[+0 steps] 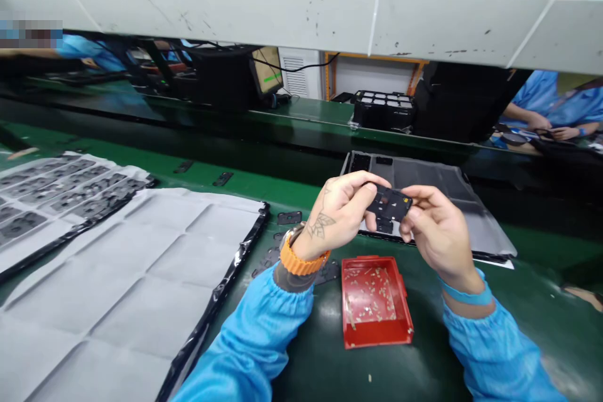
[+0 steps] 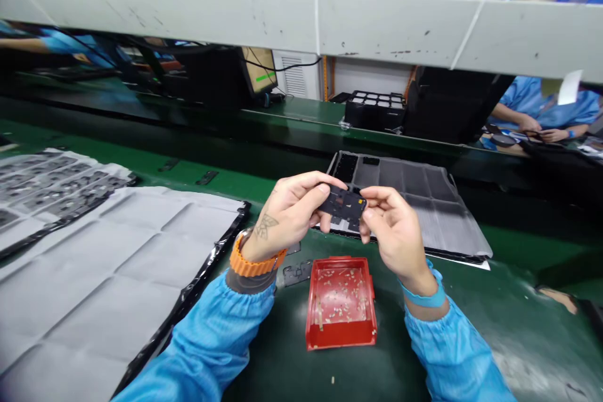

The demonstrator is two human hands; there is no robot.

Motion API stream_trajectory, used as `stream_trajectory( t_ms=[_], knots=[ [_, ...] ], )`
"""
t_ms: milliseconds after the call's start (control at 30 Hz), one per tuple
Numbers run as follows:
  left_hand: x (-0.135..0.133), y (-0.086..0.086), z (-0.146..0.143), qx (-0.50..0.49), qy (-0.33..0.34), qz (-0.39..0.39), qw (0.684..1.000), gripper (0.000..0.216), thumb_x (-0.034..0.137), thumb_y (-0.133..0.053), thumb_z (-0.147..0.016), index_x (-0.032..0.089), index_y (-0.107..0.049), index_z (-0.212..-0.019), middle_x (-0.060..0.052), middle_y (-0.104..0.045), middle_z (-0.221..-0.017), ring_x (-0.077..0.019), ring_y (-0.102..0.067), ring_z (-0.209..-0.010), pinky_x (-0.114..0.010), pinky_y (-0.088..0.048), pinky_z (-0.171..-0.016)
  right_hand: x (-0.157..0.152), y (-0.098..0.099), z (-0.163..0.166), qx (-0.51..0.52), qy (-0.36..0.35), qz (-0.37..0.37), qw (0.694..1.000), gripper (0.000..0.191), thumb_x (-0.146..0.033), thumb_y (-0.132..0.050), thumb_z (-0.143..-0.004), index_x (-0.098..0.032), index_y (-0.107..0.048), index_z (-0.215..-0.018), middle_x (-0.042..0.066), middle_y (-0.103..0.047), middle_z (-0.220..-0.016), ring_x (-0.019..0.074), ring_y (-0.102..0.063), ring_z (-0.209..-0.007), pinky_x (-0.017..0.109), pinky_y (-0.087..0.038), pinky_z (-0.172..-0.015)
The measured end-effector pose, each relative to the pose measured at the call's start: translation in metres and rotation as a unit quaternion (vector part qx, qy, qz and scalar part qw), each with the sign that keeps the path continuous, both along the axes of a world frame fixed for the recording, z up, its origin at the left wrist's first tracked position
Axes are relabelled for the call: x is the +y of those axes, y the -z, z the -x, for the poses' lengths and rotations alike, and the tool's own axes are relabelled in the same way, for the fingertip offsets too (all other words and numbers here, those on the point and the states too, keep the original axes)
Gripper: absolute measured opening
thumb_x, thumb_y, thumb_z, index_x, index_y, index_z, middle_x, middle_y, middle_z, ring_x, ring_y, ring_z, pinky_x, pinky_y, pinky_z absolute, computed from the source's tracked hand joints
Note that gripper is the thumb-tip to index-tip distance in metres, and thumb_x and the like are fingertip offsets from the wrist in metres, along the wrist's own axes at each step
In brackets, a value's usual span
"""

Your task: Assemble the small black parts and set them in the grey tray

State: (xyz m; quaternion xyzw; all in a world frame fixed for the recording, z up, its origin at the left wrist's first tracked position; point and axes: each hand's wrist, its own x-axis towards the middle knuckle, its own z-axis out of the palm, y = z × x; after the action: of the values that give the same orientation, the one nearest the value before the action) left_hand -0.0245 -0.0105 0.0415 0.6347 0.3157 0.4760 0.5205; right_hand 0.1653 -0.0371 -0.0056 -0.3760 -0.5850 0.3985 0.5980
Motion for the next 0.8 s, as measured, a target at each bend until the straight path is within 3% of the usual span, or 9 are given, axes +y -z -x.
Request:
stream_trajectory(
  t_ms=[133,300,533,800],
  knots=[
    [-0.003,0.005,-0.01,0.013,-0.025,-0.025,0.999,0.019,0.027,-0.058,-0.093,0.014,-0.072,-0.095,0.004,-0.059,-0.055,-0.008,-0.058,-0.042,-0.016,-0.041,-0.041,-0.001,0.003,0.001,0.027,0.021,0.005,0.999,0.021,-0.033,-0.07,-0.091,-0.02,-0.064,-0.107,-0.004,-0.059,-0.074,0.0099,-0.056,-0.05,0.025,-0.047,-0.047],
    [-0.007,0.011,-0.022,0.001,-0.04,-0.041,0.998,0.021,0.031,-0.059,-0.094,0.014,-0.072,-0.098,0.004,-0.062,-0.056,-0.0089,-0.06,-0.043,-0.017,-0.043,-0.043,0.001,-0.001,0.006,0.054,0.042,0.011,0.998,0.019,-0.03,-0.073,-0.085,-0.02,-0.063,-0.098,-0.003,-0.061,-0.082,0.0065,-0.052,-0.05,0.022,-0.043,-0.045],
    [-0.01,0.018,-0.027,-0.009,0.0,-0.05,0.999,0.03,0.033,-0.056,-0.099,0.012,-0.07,-0.115,-0.002,-0.072,-0.062,-0.0116,-0.065,-0.05,-0.019,-0.049,-0.048,0.002,-0.003,0.01,0.132,0.075,0.016,0.988,0.016,-0.031,-0.071,-0.083,-0.021,-0.062,-0.09,-0.005,-0.055,-0.066,0.0076,-0.045,-0.048,0.022,-0.038,-0.045],
    [-0.013,0.015,-0.028,-0.013,0.012,-0.015,1.0,0.031,0.026,-0.057,-0.094,0.009,-0.07,-0.116,-0.003,-0.074,-0.065,-0.0138,-0.069,-0.052,-0.019,-0.053,-0.049,0.003,-0.008,0.013,0.163,0.073,0.034,0.983,0.017,-0.029,-0.068,-0.074,-0.02,-0.063,-0.088,-0.007,-0.05,-0.06,0.0072,-0.04,-0.045,0.022,-0.035,-0.043]
  ],
)
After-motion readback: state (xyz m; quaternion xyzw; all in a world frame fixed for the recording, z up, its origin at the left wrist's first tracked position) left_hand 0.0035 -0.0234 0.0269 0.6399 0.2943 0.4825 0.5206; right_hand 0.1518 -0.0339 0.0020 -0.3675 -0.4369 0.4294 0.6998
